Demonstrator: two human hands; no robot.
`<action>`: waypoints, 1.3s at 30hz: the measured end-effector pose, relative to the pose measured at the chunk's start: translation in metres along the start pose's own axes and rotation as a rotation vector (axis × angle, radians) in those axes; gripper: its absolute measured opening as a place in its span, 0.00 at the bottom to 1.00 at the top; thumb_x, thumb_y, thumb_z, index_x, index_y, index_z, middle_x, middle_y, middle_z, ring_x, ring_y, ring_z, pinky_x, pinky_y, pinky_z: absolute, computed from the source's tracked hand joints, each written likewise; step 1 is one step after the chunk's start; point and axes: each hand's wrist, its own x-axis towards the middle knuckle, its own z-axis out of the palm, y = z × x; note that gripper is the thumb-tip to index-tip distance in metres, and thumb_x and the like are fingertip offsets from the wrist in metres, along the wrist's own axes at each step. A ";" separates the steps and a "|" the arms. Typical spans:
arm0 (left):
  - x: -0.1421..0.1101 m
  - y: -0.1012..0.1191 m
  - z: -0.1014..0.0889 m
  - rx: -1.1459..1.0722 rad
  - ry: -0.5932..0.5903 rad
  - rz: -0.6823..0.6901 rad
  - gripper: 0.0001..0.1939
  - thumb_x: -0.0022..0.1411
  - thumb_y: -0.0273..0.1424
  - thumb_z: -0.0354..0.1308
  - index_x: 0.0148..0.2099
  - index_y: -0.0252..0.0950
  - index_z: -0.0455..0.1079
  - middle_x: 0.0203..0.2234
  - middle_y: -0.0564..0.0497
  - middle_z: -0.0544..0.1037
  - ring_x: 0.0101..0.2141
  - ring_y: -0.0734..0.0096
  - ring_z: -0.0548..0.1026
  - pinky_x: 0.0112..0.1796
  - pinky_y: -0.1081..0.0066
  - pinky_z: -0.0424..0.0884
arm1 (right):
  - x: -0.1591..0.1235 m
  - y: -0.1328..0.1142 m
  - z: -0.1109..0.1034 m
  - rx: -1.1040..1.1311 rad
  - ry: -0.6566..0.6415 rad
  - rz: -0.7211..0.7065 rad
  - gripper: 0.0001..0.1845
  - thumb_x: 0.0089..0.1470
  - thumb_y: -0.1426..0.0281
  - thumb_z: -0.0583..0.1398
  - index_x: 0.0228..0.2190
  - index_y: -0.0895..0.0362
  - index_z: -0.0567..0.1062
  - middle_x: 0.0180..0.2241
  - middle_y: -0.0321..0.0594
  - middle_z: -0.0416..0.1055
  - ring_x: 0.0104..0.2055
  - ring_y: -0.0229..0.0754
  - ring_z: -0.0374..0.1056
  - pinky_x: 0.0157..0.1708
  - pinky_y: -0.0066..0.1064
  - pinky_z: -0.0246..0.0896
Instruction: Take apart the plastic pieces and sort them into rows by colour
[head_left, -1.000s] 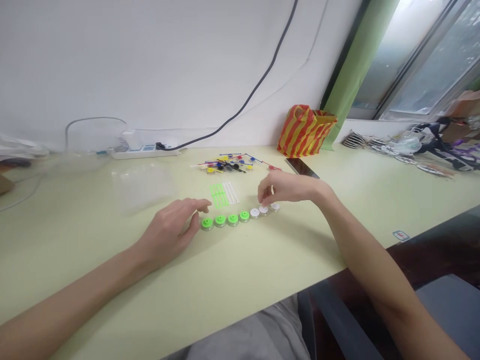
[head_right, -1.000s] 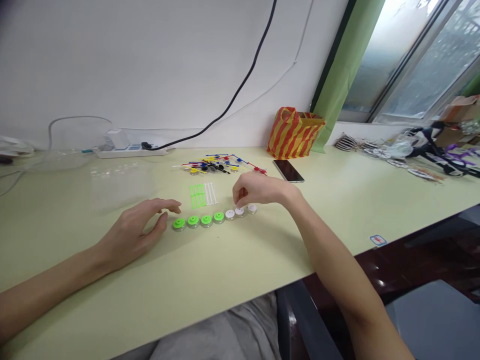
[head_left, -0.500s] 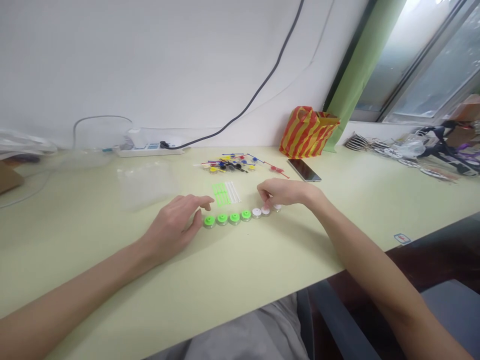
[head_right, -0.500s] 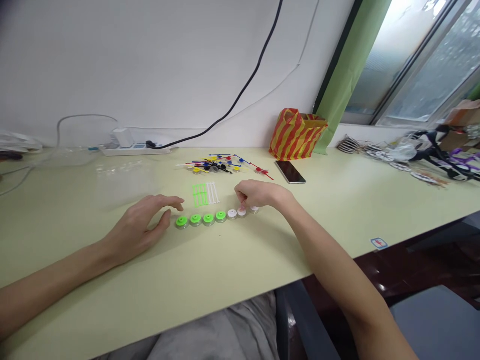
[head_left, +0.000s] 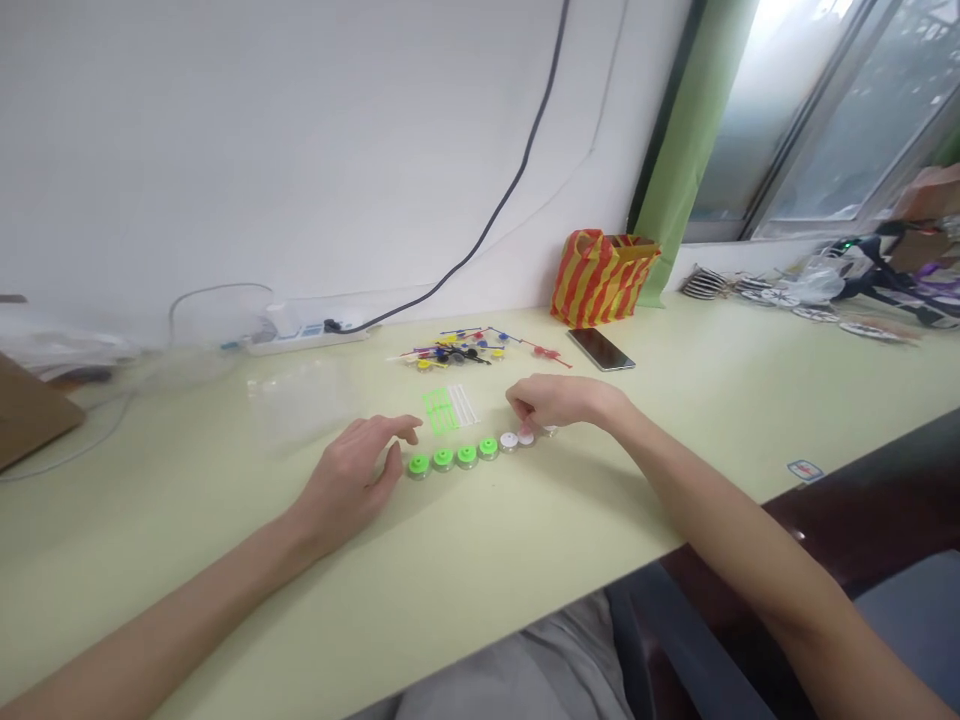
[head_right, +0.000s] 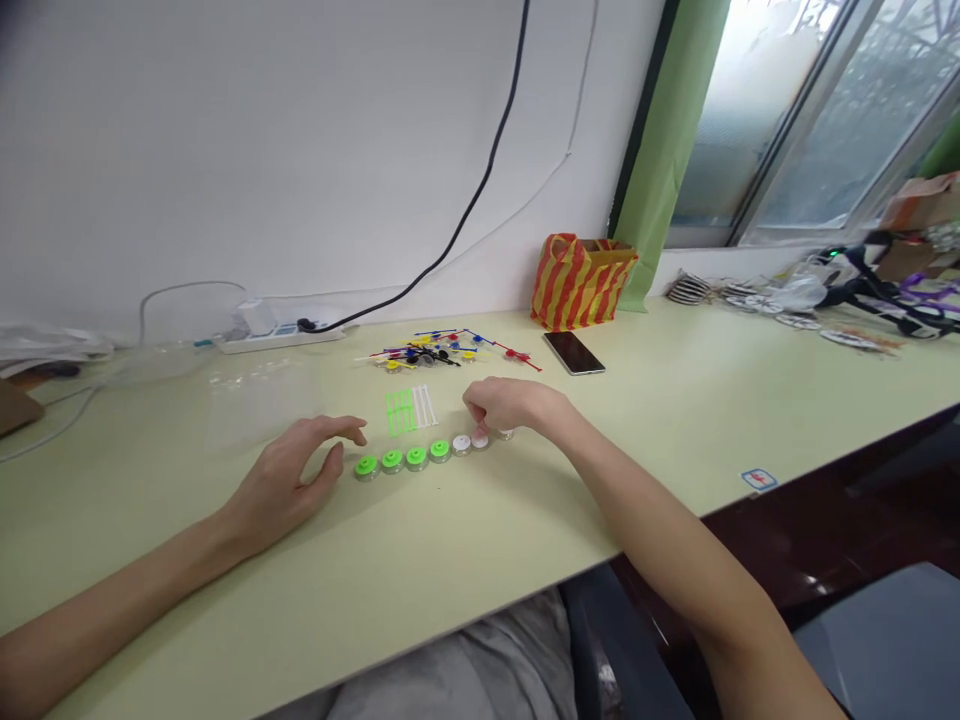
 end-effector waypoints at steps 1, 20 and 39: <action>0.000 0.000 0.000 0.000 0.001 0.005 0.14 0.70 0.27 0.48 0.56 0.41 0.66 0.40 0.51 0.80 0.43 0.63 0.78 0.45 0.63 0.73 | 0.000 0.004 0.000 0.020 -0.008 -0.003 0.09 0.52 0.68 0.65 0.29 0.54 0.68 0.35 0.38 0.72 0.33 0.41 0.66 0.26 0.30 0.54; -0.001 -0.001 0.000 0.020 -0.039 0.029 0.14 0.70 0.26 0.48 0.56 0.40 0.65 0.40 0.52 0.80 0.41 0.65 0.78 0.45 0.64 0.72 | -0.014 0.026 -0.023 0.054 -0.220 0.090 0.09 0.50 0.69 0.67 0.31 0.56 0.72 0.34 0.40 0.76 0.35 0.42 0.71 0.30 0.30 0.58; -0.002 -0.002 0.002 -0.017 -0.042 0.029 0.15 0.70 0.25 0.48 0.57 0.39 0.65 0.40 0.53 0.79 0.40 0.66 0.77 0.45 0.65 0.71 | 0.008 0.019 -0.004 0.029 -0.130 -0.044 0.07 0.46 0.77 0.64 0.27 0.57 0.71 0.32 0.37 0.73 0.33 0.39 0.66 0.28 0.29 0.53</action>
